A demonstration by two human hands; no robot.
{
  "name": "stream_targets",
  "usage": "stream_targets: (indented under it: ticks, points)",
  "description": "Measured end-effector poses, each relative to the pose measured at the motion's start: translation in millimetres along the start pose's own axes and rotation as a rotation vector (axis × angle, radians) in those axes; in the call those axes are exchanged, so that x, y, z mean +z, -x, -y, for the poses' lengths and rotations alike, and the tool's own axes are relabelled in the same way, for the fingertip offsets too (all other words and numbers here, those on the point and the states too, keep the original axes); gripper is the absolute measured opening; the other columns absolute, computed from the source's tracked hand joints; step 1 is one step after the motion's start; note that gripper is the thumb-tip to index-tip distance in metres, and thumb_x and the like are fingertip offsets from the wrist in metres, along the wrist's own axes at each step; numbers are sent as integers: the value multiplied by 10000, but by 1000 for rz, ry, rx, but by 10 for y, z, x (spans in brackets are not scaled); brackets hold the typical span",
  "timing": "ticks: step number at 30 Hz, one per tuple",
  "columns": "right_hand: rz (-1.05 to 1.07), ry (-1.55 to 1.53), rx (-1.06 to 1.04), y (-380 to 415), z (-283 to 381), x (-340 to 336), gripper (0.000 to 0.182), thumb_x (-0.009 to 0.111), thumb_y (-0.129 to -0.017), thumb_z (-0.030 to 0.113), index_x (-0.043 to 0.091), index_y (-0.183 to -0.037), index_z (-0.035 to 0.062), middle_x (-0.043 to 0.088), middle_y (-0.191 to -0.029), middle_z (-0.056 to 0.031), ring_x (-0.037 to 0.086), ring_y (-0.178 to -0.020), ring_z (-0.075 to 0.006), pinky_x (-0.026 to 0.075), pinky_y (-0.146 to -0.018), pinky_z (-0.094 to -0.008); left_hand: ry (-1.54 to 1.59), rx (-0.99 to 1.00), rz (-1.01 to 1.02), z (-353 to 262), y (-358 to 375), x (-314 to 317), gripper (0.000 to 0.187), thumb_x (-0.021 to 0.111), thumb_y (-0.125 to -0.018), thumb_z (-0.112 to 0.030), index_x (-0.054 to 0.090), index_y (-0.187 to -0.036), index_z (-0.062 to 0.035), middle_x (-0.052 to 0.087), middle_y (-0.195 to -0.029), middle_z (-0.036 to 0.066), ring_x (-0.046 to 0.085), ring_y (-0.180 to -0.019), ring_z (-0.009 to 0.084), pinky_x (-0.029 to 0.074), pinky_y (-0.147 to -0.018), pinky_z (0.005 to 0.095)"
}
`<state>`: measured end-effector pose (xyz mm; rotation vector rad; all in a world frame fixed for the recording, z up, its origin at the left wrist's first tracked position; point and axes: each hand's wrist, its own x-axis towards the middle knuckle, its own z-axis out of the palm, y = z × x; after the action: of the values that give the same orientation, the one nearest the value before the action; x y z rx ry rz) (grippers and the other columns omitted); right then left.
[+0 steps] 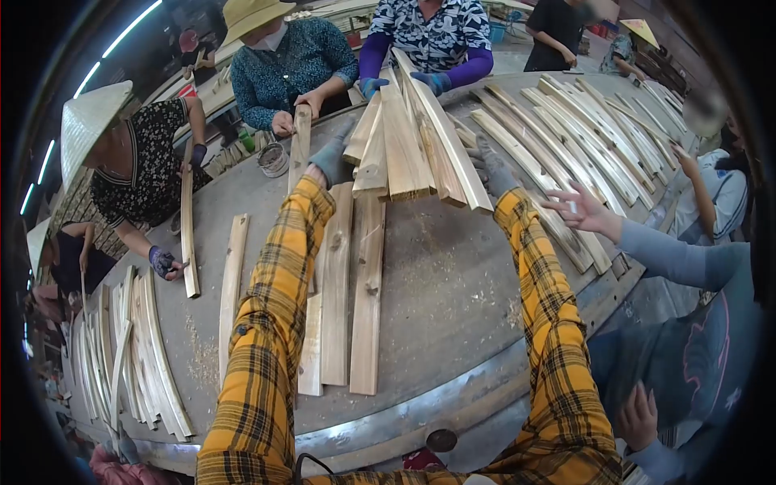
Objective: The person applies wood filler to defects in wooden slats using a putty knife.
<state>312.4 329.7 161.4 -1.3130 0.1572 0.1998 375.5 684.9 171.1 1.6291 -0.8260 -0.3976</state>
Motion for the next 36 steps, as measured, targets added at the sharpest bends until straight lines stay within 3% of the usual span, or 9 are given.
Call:
stream_targets:
  ticks: [3, 8, 13, 19, 21, 25, 27, 33, 36]
  points:
    - [26, -84, 98, -36, 62, -132, 638, 437, -894, 571, 519, -1205, 19, 634, -911, -68, 390, -451, -42, 340, -382, -209, 976, -427, -379, -300, -154, 288, 549, 719, -748, -425, 576, -1140, -68, 617, -1131, 97, 638, -888, 250, 509, -811, 454]
    - [660, -291, 315, 163, 235, -636, 644, 526, -905, 407, 315, -1367, 9, 484, -1279, -164, 557, -653, -82, 463, -567, -197, 602, -560, -483, -342, 14, 759, 480, 757, -713, -319, 608, -1076, -44, 627, -1013, 99, 631, -808, 294, 518, -756, 437]
    - [265, -3049, 1603, 2365, 1519, 1378, 335, 616, -776, 73, 544, -1102, 40, 540, -1119, -117, 506, -1088, -224, 416, -976, -340, 520, -589, -426, -615, 468, 1046, 448, 768, -679, -217, 618, -1046, -9, 601, -1013, 130, 580, -789, 255, 471, -656, 389]
    - [-408, -3351, 1410, 1459, 539, 2324, 751, 702, -741, 405, 373, -1358, 132, 339, -1438, -41, 272, -1344, -202, 212, -1130, -350, 388, -402, -257, -596, 1204, 1302, 401, 617, -814, -167, 506, -1195, -114, 573, -1067, 39, 525, -917, 186, 486, -693, 430]
    - [-1021, -3410, 1299, 1485, 283, 2520, 782, 657, -756, 503, 358, -1373, 125, 335, -1440, -58, 271, -1345, -205, 225, -1122, -357, 299, -367, -378, -495, 1511, 1493, 411, 646, -765, -129, 529, -1158, -107, 569, -1099, 53, 547, -933, 181, 494, -734, 379]
    - [-319, -2736, 1132, 1401, -253, 2741, 807, 584, -781, 583, 329, -1397, 130, 304, -1458, -90, 258, -1353, -207, 230, -1116, -352, -90, -482, -266, -692, 1933, 1689, 442, 611, -727, -26, 545, -1158, -103, 546, -1186, 57, 530, -1063, 158, 450, -899, 328]
    - [-1340, -3905, -84, 1272, -403, 2883, 902, 416, -734, 771, 311, -1417, 192, 210, -1492, -158, 260, -1350, -324, 221, -1103, -473, 288, -532, -316, -876, 2061, 1862, 452, 593, -737, -3, 541, -1174, -102, 553, -1188, 47, 523, -1073, 162, 429, -930, 326]
    - [-1144, -3787, -99, 1797, -335, 2989, 825, 473, -718, 689, 354, -1377, 207, 259, -1451, -130, 280, -1333, -284, 199, -1111, -474, 587, -674, -501, -1202, 2087, 2408, 391, 587, -883, -197, 459, -1249, -149, 555, -1155, 36, 550, -1046, 167, 527, -781, 344]
    - [-1073, -3701, -94, 2214, -388, 2795, 782, 508, -708, 640, 380, -1353, 216, 288, -1426, -113, 292, -1323, -260, 186, -1116, -475, 786, -289, -527, -557, 2086, 2593, 411, 550, -899, -348, 445, -1248, -157, 581, -1099, 54, 590, -980, 186, 542, -744, 365]
